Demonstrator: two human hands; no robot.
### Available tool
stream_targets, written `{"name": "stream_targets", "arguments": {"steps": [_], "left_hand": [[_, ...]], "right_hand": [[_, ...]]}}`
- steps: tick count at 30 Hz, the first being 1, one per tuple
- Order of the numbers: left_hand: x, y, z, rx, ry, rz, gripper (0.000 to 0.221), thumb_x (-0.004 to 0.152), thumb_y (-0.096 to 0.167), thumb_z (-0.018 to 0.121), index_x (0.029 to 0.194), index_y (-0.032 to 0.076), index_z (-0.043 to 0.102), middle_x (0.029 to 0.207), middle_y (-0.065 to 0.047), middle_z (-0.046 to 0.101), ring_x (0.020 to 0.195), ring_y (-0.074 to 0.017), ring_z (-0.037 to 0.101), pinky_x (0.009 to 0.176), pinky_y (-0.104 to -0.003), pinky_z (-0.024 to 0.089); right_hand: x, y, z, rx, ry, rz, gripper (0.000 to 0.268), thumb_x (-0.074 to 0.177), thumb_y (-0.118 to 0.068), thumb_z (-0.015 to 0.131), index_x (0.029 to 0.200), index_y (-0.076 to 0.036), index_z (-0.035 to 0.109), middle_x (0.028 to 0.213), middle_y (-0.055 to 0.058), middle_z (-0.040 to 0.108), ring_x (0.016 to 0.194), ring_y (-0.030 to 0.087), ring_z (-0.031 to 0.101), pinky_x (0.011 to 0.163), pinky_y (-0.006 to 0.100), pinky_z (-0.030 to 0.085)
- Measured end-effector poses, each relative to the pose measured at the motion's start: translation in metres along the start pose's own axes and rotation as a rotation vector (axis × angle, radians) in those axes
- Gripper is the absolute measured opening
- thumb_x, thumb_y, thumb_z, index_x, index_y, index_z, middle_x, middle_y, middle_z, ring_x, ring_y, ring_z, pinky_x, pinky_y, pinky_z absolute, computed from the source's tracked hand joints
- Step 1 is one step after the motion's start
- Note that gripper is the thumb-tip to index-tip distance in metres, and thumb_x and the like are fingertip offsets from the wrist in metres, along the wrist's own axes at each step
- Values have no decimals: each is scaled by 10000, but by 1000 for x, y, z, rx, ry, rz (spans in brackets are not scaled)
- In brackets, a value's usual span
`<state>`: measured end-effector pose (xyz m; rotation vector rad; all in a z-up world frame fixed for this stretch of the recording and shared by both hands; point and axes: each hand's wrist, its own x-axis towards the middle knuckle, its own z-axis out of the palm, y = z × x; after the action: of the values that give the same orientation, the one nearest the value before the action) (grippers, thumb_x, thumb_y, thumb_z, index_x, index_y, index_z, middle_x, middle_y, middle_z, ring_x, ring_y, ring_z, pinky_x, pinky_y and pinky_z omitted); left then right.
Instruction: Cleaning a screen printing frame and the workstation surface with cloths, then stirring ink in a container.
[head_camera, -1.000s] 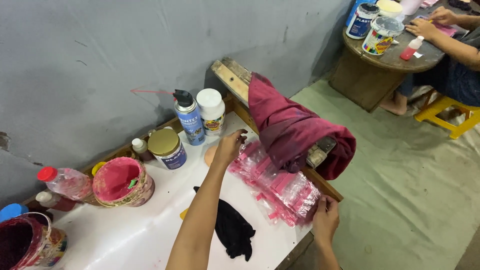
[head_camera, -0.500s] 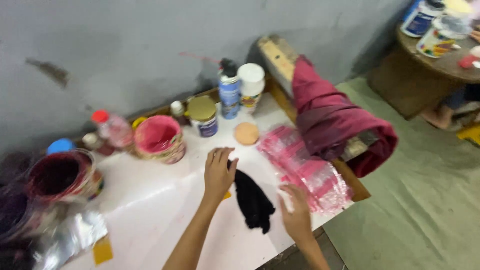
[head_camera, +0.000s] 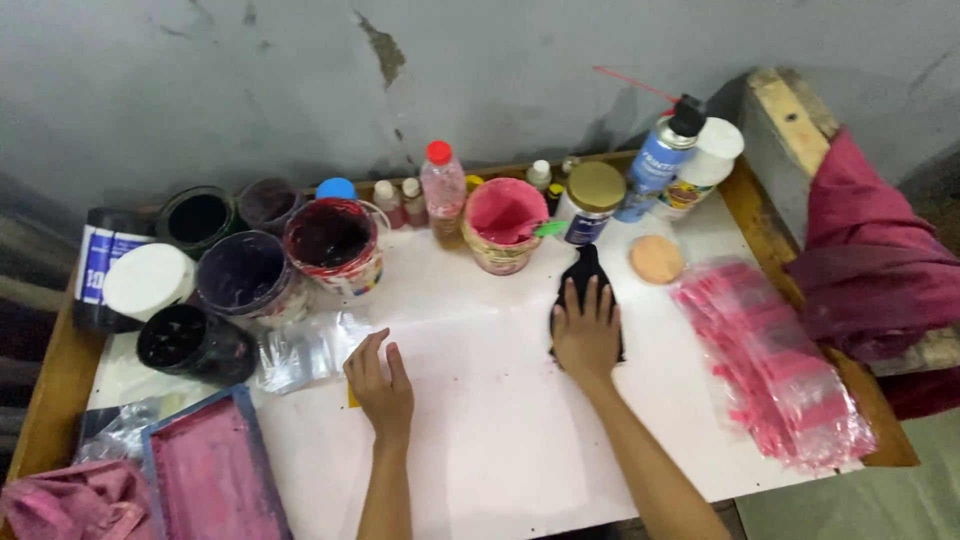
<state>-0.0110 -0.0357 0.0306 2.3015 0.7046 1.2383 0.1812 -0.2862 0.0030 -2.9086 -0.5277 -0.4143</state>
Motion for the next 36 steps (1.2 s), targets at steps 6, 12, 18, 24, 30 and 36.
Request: {"name": "stream_targets", "arguments": {"steps": [6,12,18,24,30,36], "left_hand": [[5,11,3,-179,-76,-65,302,1073,356,513,1215,169,702,1204,-56,667,1188,-270,603,1025,-435,478],[10,11,-8,-347,-132,-70,518,1100,460,290,1158,233,752,1193,10,676,1216,-220,579,1052,-390,423],[3,8,-2,-413,-161,-190,588,1081,498,244,1137,225,762,1235,-58,676,1243,-255,567,1077,-438,409],[7,16,-4,-422,-129,-191,553,1094,453,278,1110,194,767,1195,-90,682,1202,-271,581,1089,-447,413],[8,20,-14,-401,-66,-131,584,1112,436,282,1098,104,762,1179,-64,692,1160,-271,574,999,-399,450],[3,9,-14,-480,1,-256,567,1136,420,240,1097,185,755,1165,-56,692,1182,-236,595,1106,-388,406]], "right_hand": [[-57,-158,-15,209,-83,-152,635,1002,-371,528,1487,37,484,1549,346,418,1441,511,391,1134,615,314],[-102,-144,-45,431,-321,-539,688,970,-603,437,1554,-241,465,1632,119,391,1505,351,332,1176,564,246],[-39,7,-40,112,-249,-163,654,1047,-534,406,1602,-188,390,1633,153,402,1513,347,369,1168,571,344],[-43,-66,18,48,300,-328,640,925,-321,661,1450,26,540,1456,319,537,1349,495,515,1082,619,409],[-134,-160,-81,490,-350,-617,656,1061,-458,329,1597,-81,340,1657,178,309,1530,359,243,1226,483,139],[-93,-26,-49,309,-280,-514,656,1020,-465,506,1499,-18,486,1548,237,475,1481,378,396,1246,491,224]]}}
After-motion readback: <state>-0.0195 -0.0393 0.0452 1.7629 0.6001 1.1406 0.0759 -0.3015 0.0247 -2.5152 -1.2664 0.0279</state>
